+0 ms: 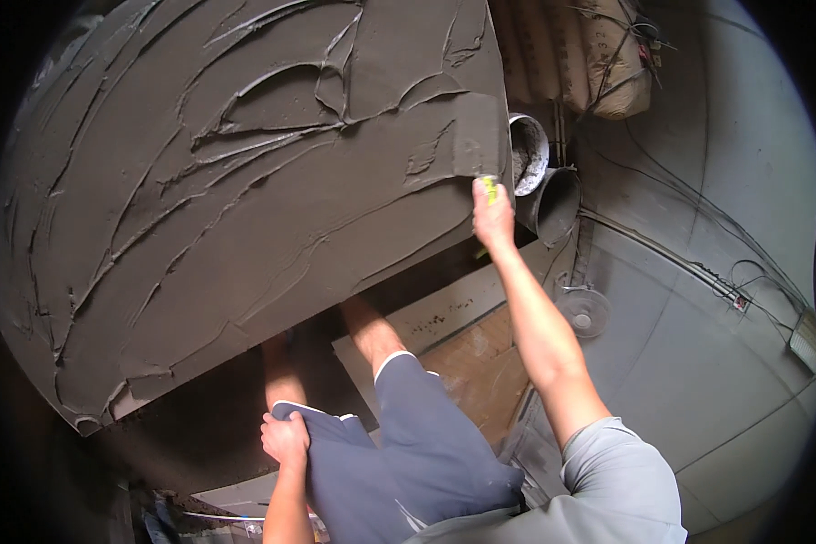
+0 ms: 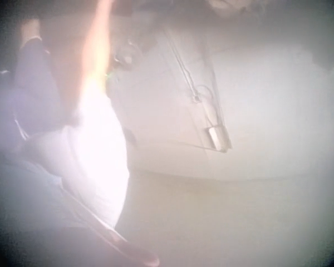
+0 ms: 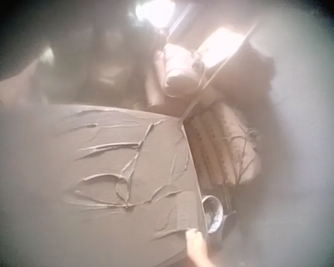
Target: The person scoops adhesive from a bucket and spreads it evenly across the back of a large tile using a trowel. After covering the surface, the person lifts the tile and places it onto the floor.
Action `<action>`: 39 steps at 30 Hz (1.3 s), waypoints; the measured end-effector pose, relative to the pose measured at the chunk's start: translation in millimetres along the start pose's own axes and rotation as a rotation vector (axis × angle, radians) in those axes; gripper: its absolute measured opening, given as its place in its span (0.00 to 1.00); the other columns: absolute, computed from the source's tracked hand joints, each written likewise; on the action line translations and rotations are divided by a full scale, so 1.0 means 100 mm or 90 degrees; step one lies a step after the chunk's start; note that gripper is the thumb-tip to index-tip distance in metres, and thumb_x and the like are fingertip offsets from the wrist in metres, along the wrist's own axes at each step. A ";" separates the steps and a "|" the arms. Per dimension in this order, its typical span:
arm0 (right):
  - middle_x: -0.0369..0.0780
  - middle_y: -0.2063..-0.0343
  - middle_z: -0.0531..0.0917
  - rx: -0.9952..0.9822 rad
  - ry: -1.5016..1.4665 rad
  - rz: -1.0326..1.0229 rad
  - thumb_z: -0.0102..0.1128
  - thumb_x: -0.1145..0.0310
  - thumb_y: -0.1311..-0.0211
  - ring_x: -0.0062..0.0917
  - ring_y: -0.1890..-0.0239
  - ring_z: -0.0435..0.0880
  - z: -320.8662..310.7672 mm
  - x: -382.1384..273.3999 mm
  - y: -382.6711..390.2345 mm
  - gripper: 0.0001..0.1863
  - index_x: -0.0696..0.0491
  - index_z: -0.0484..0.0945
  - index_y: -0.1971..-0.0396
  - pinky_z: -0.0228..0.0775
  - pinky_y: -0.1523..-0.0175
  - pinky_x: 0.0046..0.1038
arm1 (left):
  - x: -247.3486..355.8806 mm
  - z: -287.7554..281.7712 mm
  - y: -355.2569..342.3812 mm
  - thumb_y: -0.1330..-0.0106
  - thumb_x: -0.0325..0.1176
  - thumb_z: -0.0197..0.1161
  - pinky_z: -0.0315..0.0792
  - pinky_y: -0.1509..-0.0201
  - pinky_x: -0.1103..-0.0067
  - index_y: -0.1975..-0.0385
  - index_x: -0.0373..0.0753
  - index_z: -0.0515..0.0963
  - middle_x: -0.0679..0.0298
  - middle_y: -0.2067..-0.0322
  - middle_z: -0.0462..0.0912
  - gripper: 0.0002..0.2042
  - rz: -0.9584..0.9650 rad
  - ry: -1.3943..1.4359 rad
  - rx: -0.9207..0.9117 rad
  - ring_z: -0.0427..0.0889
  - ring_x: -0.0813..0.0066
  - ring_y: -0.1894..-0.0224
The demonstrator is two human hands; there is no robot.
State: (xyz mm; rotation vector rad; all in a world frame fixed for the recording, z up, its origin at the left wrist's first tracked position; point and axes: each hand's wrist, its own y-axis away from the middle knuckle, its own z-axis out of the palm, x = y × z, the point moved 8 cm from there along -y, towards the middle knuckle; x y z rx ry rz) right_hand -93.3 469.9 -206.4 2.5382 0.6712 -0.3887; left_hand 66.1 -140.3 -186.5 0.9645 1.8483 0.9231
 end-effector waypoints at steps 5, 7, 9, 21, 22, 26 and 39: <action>0.31 0.82 0.69 -0.275 -0.365 0.125 0.48 0.29 0.32 0.17 0.87 0.68 0.34 -0.59 -0.26 0.33 0.49 0.68 0.64 0.64 0.82 0.23 | -0.04 -0.04 0.00 0.40 0.48 0.62 0.74 0.41 0.60 0.49 0.32 0.73 0.43 0.52 0.81 0.27 0.001 0.009 0.008 0.82 0.46 0.48; 0.30 0.82 0.69 -0.408 -0.347 0.114 0.48 0.30 0.31 0.16 0.85 0.67 0.76 -1.09 -0.12 0.31 0.48 0.67 0.67 0.63 0.80 0.24 | -0.03 -0.05 -0.02 0.40 0.48 0.62 0.74 0.41 0.60 0.49 0.32 0.73 0.43 0.52 0.81 0.27 0.014 0.018 0.006 0.81 0.46 0.48; 0.30 0.84 0.68 -0.453 -0.311 0.040 0.52 0.34 0.30 0.16 0.85 0.68 1.20 -1.61 0.21 0.28 0.46 0.64 0.73 0.67 0.80 0.25 | -0.08 -0.05 -0.02 0.41 0.48 0.62 0.74 0.41 0.60 0.49 0.31 0.74 0.44 0.52 0.81 0.27 0.011 0.026 0.008 0.81 0.46 0.48; 0.55 0.56 0.85 -0.673 0.132 -0.329 0.50 0.35 0.30 0.49 0.49 0.83 3.37 -3.45 3.52 0.36 0.60 0.77 0.53 0.74 0.44 0.42 | -0.67 0.01 -0.18 0.41 0.47 0.60 0.76 0.45 0.60 0.46 0.35 0.75 0.49 0.51 0.82 0.27 0.007 0.136 -0.009 0.83 0.52 0.50; 0.56 0.56 0.85 -0.689 0.132 -0.369 0.50 0.35 0.30 0.51 0.49 0.83 3.55 -3.50 3.87 0.36 0.60 0.77 0.54 0.74 0.45 0.43 | -0.73 0.05 -0.21 0.41 0.47 0.60 0.75 0.44 0.60 0.46 0.34 0.74 0.49 0.51 0.81 0.28 0.008 0.165 -0.016 0.82 0.51 0.49; 0.59 0.60 0.85 -0.739 0.184 -0.455 0.50 0.37 0.30 0.54 0.53 0.84 4.06 -3.58 5.14 0.36 0.62 0.76 0.56 0.75 0.48 0.48 | -0.87 0.15 -0.18 0.42 0.47 0.61 0.74 0.45 0.59 0.49 0.32 0.74 0.47 0.53 0.81 0.27 0.034 0.244 -0.014 0.81 0.49 0.49; 0.55 0.74 0.85 -0.690 0.399 -0.683 0.56 0.40 0.31 0.53 0.69 0.86 4.25 -3.02 6.15 0.30 0.58 0.70 0.61 0.79 0.64 0.49 | -1.12 0.42 -0.19 0.45 0.45 0.62 0.74 0.46 0.56 0.51 0.30 0.72 0.44 0.56 0.81 0.27 -0.005 0.413 0.021 0.82 0.45 0.53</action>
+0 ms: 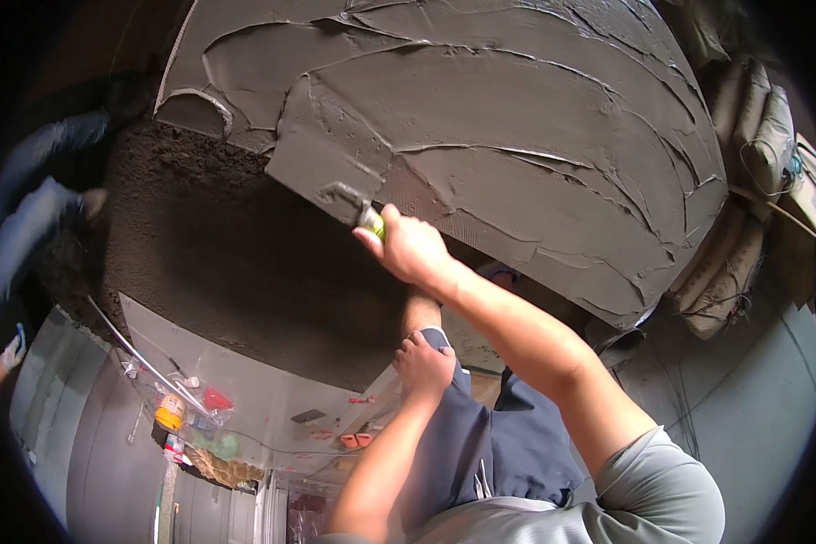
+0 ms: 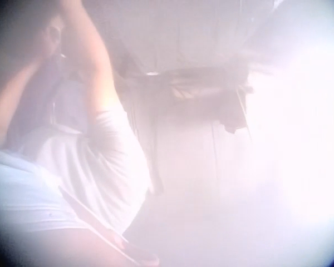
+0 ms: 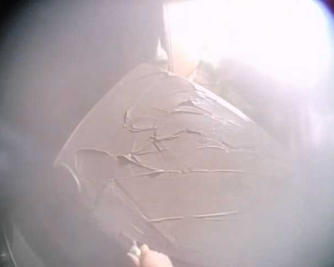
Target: The person scoops adhesive from a bucket and spreads it evenly across the back of a large tile using a trowel. After covering the surface, the person lifts the tile and places it onto the floor.
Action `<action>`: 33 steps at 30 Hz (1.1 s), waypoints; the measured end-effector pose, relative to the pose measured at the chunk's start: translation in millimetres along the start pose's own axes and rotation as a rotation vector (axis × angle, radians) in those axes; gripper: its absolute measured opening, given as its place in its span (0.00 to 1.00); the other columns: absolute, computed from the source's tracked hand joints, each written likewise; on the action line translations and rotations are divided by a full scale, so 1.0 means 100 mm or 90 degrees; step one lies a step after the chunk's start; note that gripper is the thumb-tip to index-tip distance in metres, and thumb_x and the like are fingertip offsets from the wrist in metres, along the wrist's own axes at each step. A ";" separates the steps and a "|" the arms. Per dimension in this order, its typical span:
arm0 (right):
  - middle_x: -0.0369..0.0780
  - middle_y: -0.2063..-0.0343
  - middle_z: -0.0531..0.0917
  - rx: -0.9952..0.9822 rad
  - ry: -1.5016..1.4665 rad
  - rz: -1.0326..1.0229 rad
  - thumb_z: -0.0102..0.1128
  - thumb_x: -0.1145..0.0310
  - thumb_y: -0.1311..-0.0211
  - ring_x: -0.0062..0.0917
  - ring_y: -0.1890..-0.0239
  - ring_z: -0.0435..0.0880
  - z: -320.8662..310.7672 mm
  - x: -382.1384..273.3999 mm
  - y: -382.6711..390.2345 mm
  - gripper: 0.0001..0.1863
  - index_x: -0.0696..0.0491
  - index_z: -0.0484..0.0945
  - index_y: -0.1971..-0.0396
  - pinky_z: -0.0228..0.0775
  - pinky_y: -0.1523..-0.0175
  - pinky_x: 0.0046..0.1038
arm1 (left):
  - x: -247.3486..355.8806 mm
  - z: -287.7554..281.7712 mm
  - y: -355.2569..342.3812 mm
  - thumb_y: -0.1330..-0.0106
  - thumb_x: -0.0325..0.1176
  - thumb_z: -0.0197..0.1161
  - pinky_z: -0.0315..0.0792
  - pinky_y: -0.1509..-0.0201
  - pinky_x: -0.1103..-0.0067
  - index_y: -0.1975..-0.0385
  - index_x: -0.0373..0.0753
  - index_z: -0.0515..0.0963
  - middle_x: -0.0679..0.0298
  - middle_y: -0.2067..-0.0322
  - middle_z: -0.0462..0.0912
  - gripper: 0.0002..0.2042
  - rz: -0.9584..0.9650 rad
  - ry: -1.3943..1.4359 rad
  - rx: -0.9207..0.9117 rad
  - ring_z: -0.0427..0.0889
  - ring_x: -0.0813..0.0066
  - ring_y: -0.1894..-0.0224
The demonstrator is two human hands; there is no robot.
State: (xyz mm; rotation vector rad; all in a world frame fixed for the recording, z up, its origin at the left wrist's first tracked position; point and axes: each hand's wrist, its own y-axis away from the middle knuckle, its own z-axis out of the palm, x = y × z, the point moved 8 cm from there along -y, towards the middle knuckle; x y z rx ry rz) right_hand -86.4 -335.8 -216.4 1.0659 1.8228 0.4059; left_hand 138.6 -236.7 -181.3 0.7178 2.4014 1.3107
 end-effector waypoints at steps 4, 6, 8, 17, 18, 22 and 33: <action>0.54 0.76 0.84 -0.033 -0.038 -0.038 0.56 0.40 0.31 0.52 0.73 0.85 0.43 0.05 0.28 0.29 0.57 0.70 0.63 0.78 0.67 0.48 | 0.07 -0.04 0.00 0.44 0.45 0.62 0.74 0.46 0.55 0.50 0.29 0.72 0.43 0.56 0.80 0.28 0.022 0.019 -0.014 0.82 0.44 0.53; 0.51 0.75 0.84 -0.062 -0.082 -0.065 0.57 0.40 0.32 0.50 0.71 0.85 0.55 0.18 0.52 0.28 0.55 0.71 0.63 0.77 0.68 0.48 | 0.06 0.02 -0.03 0.44 0.45 0.62 0.74 0.46 0.55 0.50 0.29 0.72 0.42 0.55 0.80 0.28 0.021 0.016 -0.021 0.81 0.43 0.53; 0.49 0.74 0.83 0.042 -0.100 -0.100 0.61 0.42 0.34 0.49 0.72 0.84 0.36 0.29 0.82 0.26 0.54 0.71 0.64 0.77 0.68 0.46 | 0.00 0.12 0.00 0.44 0.45 0.62 0.74 0.45 0.55 0.49 0.29 0.72 0.42 0.55 0.80 0.28 0.008 0.003 -0.031 0.81 0.43 0.52; 0.51 0.73 0.84 0.188 -0.116 0.093 0.63 0.45 0.33 0.52 0.70 0.85 0.05 0.87 0.58 0.26 0.55 0.70 0.60 0.78 0.66 0.46 | -0.01 0.22 0.00 0.42 0.45 0.63 0.71 0.39 0.58 0.47 0.29 0.72 0.42 0.50 0.80 0.29 -0.030 -0.034 -0.069 0.79 0.45 0.46; 0.51 0.73 0.84 0.173 -0.122 0.091 0.62 0.45 0.33 0.52 0.70 0.85 0.18 0.79 0.59 0.26 0.55 0.69 0.60 0.78 0.66 0.47 | 0.00 0.21 -0.01 0.42 0.45 0.63 0.71 0.40 0.58 0.48 0.29 0.72 0.42 0.50 0.80 0.28 -0.027 -0.046 -0.060 0.79 0.45 0.46; 0.51 0.72 0.84 0.050 -0.107 0.064 0.60 0.44 0.33 0.52 0.70 0.85 0.68 0.61 0.77 0.26 0.54 0.68 0.61 0.78 0.66 0.48 | 0.14 0.06 -0.02 0.40 0.44 0.63 0.72 0.42 0.55 0.49 0.30 0.72 0.42 0.50 0.79 0.26 0.008 0.028 -0.125 0.79 0.44 0.47; 0.51 0.71 0.84 0.191 -0.443 0.233 0.60 0.52 0.29 0.42 0.70 0.85 0.49 1.57 1.27 0.20 0.55 0.75 0.55 0.76 0.62 0.40 | 0.05 0.18 -0.01 0.41 0.48 0.65 0.70 0.39 0.54 0.44 0.29 0.69 0.42 0.49 0.79 0.32 -0.036 0.000 -0.118 0.79 0.44 0.46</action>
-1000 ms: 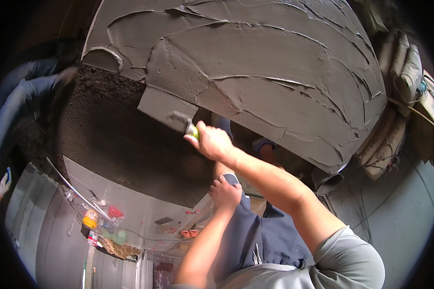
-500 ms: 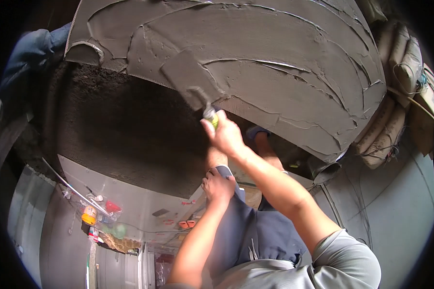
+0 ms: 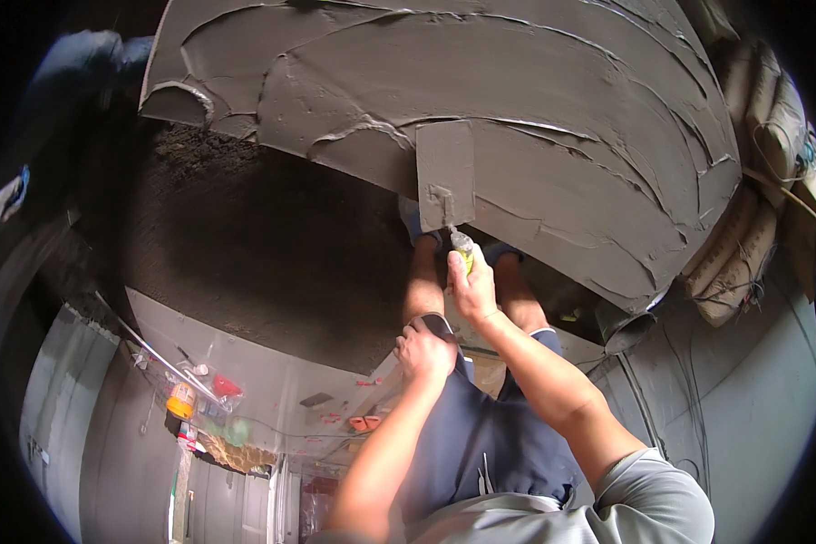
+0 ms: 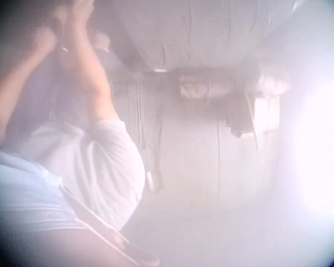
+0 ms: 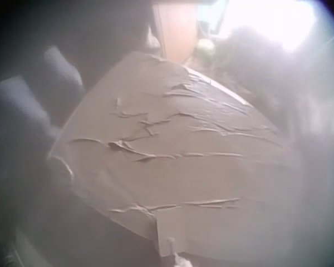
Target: The person scoops adhesive from a bucket and spreads it evenly across the back of a large tile using a trowel. After covering the surface, the person lifts the tile and places it onto the floor.
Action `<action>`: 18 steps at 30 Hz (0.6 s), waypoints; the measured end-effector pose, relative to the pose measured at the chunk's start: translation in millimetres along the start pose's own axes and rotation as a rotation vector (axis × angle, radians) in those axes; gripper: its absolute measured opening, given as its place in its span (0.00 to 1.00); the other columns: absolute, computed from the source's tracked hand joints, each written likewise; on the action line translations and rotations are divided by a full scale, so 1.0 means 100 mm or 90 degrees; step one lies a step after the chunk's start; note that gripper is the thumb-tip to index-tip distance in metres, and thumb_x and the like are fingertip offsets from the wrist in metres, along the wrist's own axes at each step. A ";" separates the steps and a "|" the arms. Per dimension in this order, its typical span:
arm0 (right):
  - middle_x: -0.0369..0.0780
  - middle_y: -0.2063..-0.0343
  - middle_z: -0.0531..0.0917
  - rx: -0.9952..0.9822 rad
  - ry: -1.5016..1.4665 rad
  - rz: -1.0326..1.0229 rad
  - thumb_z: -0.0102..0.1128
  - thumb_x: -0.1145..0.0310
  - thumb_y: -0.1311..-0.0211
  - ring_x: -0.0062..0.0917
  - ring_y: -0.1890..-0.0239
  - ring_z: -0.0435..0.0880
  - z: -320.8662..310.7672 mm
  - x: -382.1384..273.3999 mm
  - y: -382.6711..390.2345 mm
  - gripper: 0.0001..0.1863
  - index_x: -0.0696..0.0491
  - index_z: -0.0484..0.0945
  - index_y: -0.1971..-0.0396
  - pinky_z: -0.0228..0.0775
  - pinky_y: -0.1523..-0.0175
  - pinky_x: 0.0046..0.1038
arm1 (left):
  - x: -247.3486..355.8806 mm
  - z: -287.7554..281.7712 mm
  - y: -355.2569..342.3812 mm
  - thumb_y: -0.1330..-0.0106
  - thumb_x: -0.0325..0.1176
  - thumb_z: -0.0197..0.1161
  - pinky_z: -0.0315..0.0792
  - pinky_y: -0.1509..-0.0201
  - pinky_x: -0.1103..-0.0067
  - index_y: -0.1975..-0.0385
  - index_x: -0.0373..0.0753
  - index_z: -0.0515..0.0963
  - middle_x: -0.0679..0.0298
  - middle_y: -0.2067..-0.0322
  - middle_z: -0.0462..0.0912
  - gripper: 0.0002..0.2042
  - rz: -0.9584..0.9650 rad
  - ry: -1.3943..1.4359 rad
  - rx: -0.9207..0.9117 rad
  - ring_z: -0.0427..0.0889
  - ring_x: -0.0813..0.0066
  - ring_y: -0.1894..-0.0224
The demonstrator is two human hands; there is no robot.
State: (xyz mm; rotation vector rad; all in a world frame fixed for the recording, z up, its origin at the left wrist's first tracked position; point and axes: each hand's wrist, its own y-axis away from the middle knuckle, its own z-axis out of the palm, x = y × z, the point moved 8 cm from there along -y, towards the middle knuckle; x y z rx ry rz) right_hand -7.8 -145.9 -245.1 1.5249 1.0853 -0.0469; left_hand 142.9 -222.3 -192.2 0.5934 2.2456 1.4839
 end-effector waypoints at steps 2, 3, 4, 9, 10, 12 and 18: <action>0.52 0.70 0.84 -0.012 -0.027 -0.017 0.59 0.51 0.28 0.43 0.68 0.85 0.28 -0.15 -0.03 0.20 0.55 0.74 0.56 0.75 0.61 0.40 | -0.07 0.13 -0.04 0.41 0.47 0.65 0.70 0.39 0.55 0.44 0.28 0.69 0.41 0.49 0.78 0.32 -0.011 0.010 -0.011 0.78 0.44 0.45; 0.52 0.70 0.84 -0.018 -0.020 -0.046 0.59 0.50 0.28 0.45 0.66 0.86 0.46 -0.31 -0.01 0.21 0.55 0.74 0.56 0.75 0.60 0.41 | -0.14 0.20 -0.07 0.41 0.46 0.65 0.70 0.39 0.55 0.44 0.27 0.69 0.41 0.49 0.78 0.32 -0.019 0.016 -0.016 0.78 0.44 0.45; 0.53 0.69 0.84 -0.013 0.012 -0.061 0.59 0.50 0.28 0.48 0.65 0.86 0.61 -0.39 -0.04 0.21 0.55 0.74 0.56 0.75 0.60 0.41 | -0.08 0.07 -0.05 0.40 0.45 0.64 0.70 0.38 0.56 0.45 0.26 0.69 0.41 0.48 0.78 0.30 -0.013 0.128 -0.033 0.78 0.45 0.45; 0.56 0.72 0.83 -0.094 0.036 -0.127 0.57 0.48 0.28 0.56 0.66 0.84 1.65 -1.02 -0.07 0.23 0.56 0.70 0.57 0.75 0.62 0.48 | -0.18 0.18 0.00 0.36 0.50 0.63 0.71 0.43 0.56 0.46 0.35 0.73 0.49 0.50 0.79 0.26 0.106 0.041 0.107 0.78 0.46 0.47; 0.57 0.72 0.83 -0.113 0.059 -0.117 0.57 0.47 0.28 0.56 0.67 0.84 1.83 -1.11 -0.10 0.24 0.56 0.68 0.59 0.74 0.63 0.50 | -0.20 0.15 0.04 0.36 0.52 0.62 0.71 0.43 0.57 0.45 0.37 0.74 0.52 0.49 0.79 0.27 0.115 0.062 0.160 0.78 0.47 0.46; 0.57 0.74 0.83 -0.133 0.076 -0.144 0.56 0.46 0.28 0.56 0.69 0.84 2.14 -1.33 -0.18 0.25 0.57 0.67 0.60 0.75 0.64 0.50 | -0.21 0.10 0.02 0.36 0.52 0.62 0.70 0.41 0.56 0.43 0.36 0.73 0.51 0.48 0.79 0.28 0.112 0.081 0.157 0.77 0.47 0.45; 0.56 0.75 0.83 -0.223 0.161 -0.258 0.54 0.44 0.28 0.55 0.70 0.84 2.53 -1.88 -0.33 0.27 0.58 0.67 0.62 0.77 0.65 0.50 | -0.22 0.06 -0.03 0.36 0.54 0.61 0.65 0.35 0.55 0.38 0.36 0.70 0.48 0.43 0.77 0.33 0.001 0.053 -0.053 0.75 0.47 0.41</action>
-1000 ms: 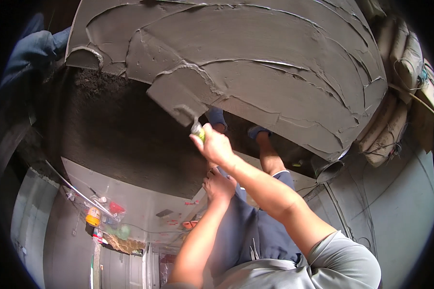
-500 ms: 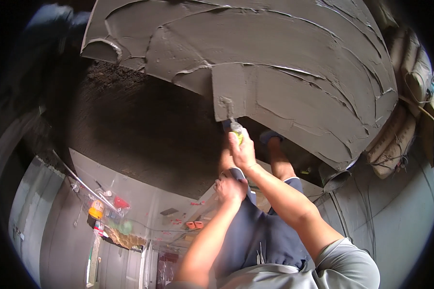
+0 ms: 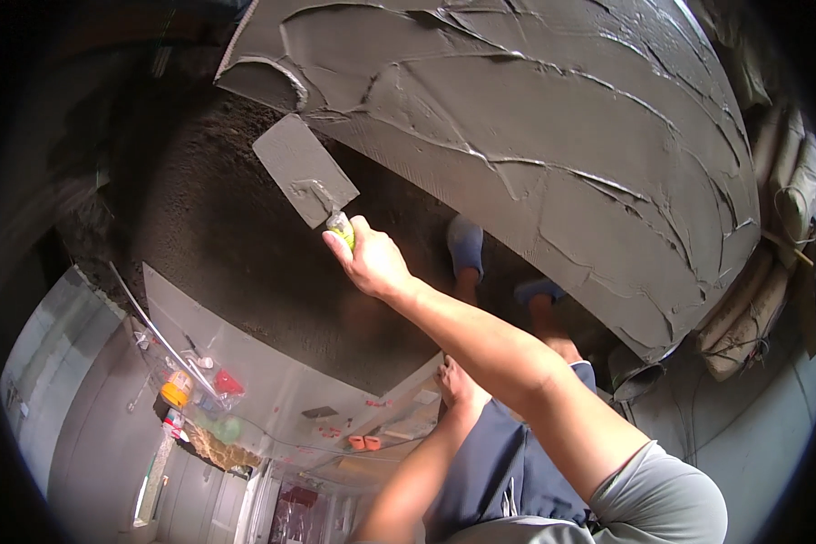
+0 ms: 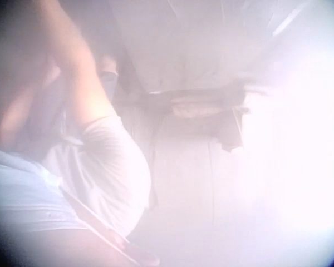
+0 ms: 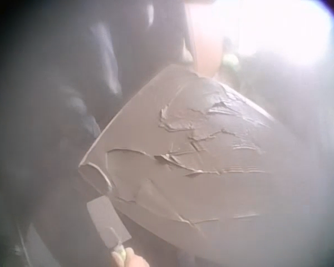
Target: The person scoops adhesive from a bucket and spreads it evenly across the back of a large tile using a trowel. After covering the surface, the person lifts the tile and places it onto the floor.
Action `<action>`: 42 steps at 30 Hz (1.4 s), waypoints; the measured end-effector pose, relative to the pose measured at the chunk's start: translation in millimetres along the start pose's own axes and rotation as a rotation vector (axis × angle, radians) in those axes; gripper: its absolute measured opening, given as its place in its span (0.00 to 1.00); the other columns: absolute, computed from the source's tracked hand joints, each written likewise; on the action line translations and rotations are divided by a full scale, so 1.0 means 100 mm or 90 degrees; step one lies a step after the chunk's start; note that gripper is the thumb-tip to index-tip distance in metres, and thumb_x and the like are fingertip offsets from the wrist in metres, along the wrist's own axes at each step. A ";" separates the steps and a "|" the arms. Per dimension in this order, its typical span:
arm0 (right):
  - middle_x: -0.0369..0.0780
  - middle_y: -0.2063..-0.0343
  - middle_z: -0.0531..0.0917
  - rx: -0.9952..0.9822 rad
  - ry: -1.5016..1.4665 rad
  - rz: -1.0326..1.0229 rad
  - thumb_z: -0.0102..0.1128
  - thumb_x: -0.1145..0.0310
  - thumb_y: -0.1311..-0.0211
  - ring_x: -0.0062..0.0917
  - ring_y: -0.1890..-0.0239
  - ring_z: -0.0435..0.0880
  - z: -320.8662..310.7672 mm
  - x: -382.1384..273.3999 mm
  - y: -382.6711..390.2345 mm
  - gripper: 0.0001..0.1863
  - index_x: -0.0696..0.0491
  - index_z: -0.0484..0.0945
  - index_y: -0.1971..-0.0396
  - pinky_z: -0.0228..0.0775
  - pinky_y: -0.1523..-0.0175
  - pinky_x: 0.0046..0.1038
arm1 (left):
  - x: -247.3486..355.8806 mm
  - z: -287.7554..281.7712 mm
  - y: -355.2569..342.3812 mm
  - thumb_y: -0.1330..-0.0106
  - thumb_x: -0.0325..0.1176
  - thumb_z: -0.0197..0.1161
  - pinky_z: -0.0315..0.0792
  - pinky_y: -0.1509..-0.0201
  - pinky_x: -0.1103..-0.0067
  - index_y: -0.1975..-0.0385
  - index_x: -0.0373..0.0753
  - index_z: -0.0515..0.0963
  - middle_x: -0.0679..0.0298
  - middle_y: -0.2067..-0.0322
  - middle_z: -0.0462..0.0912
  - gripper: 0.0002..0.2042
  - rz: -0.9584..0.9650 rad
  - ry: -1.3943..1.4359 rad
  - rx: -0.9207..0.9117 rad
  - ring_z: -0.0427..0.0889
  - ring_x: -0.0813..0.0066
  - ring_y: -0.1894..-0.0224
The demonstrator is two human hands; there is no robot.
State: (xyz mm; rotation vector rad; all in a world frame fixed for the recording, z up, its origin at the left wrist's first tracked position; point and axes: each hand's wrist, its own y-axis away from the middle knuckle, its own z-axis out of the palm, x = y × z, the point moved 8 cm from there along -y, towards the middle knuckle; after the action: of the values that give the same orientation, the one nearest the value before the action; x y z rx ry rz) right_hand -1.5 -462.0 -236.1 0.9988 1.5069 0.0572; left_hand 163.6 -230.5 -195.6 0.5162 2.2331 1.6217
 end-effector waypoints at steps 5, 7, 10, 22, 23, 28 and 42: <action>0.53 0.70 0.83 0.089 0.096 -0.100 0.55 0.46 0.29 0.53 0.69 0.84 -0.34 -0.37 -0.24 0.25 0.56 0.66 0.60 0.77 0.65 0.49 | -0.13 0.02 -0.05 0.41 0.50 0.61 0.67 0.36 0.55 0.37 0.33 0.68 0.42 0.45 0.77 0.35 -0.041 0.098 0.016 0.77 0.44 0.43; 0.52 0.70 0.83 0.110 0.101 -0.072 0.56 0.47 0.29 0.53 0.68 0.84 -0.44 -0.45 -0.45 0.24 0.56 0.66 0.60 0.77 0.64 0.49 | -0.11 -0.08 -0.01 0.42 0.48 0.60 0.69 0.37 0.56 0.37 0.32 0.68 0.42 0.45 0.77 0.35 -0.043 0.069 0.034 0.78 0.45 0.43; 0.54 0.73 0.84 0.114 0.141 0.005 0.56 0.46 0.29 0.52 0.70 0.86 -0.28 -0.49 -0.77 0.25 0.58 0.67 0.59 0.79 0.64 0.49 | -0.15 0.03 -0.03 0.41 0.50 0.60 0.70 0.37 0.57 0.37 0.33 0.67 0.41 0.45 0.78 0.35 -0.037 0.081 0.034 0.78 0.44 0.43; 0.57 0.69 0.84 -0.062 0.095 -0.166 0.52 0.48 0.27 0.56 0.66 0.84 -0.28 -0.85 -0.57 0.24 0.57 0.65 0.57 0.77 0.59 0.53 | -0.15 -0.05 -0.01 0.42 0.48 0.59 0.72 0.41 0.57 0.42 0.32 0.70 0.42 0.49 0.80 0.31 -0.055 0.077 0.025 0.81 0.46 0.46; 0.57 0.68 0.84 -0.071 0.105 -0.164 0.52 0.50 0.27 0.56 0.66 0.84 -0.38 -0.86 -0.62 0.24 0.59 0.65 0.55 0.77 0.58 0.54 | -0.15 -0.04 0.00 0.42 0.47 0.59 0.72 0.41 0.57 0.43 0.32 0.70 0.42 0.49 0.80 0.31 -0.062 0.065 0.020 0.81 0.46 0.47; 0.57 0.67 0.85 -0.006 0.224 -0.195 0.51 0.54 0.27 0.54 0.64 0.86 -0.84 -1.09 -1.23 0.22 0.61 0.67 0.55 0.79 0.57 0.51 | -0.05 0.03 -0.04 0.42 0.48 0.59 0.71 0.39 0.56 0.43 0.31 0.71 0.42 0.49 0.80 0.31 -0.028 0.074 0.042 0.81 0.46 0.46; 0.60 0.60 0.84 0.378 0.081 0.096 0.53 0.50 0.28 0.57 0.55 0.85 -3.66 0.16 -0.88 0.25 0.59 0.67 0.50 0.77 0.49 0.50 | 0.08 -0.11 -0.02 0.43 0.50 0.60 0.74 0.39 0.62 0.47 0.33 0.73 0.45 0.51 0.81 0.29 -0.016 -0.066 0.088 0.80 0.49 0.45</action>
State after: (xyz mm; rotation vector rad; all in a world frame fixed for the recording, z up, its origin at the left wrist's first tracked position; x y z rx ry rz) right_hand -351.2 -322.7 -213.1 1.6066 1.5982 -0.2377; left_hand 151.1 -236.8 -195.0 0.5919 2.2749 1.4026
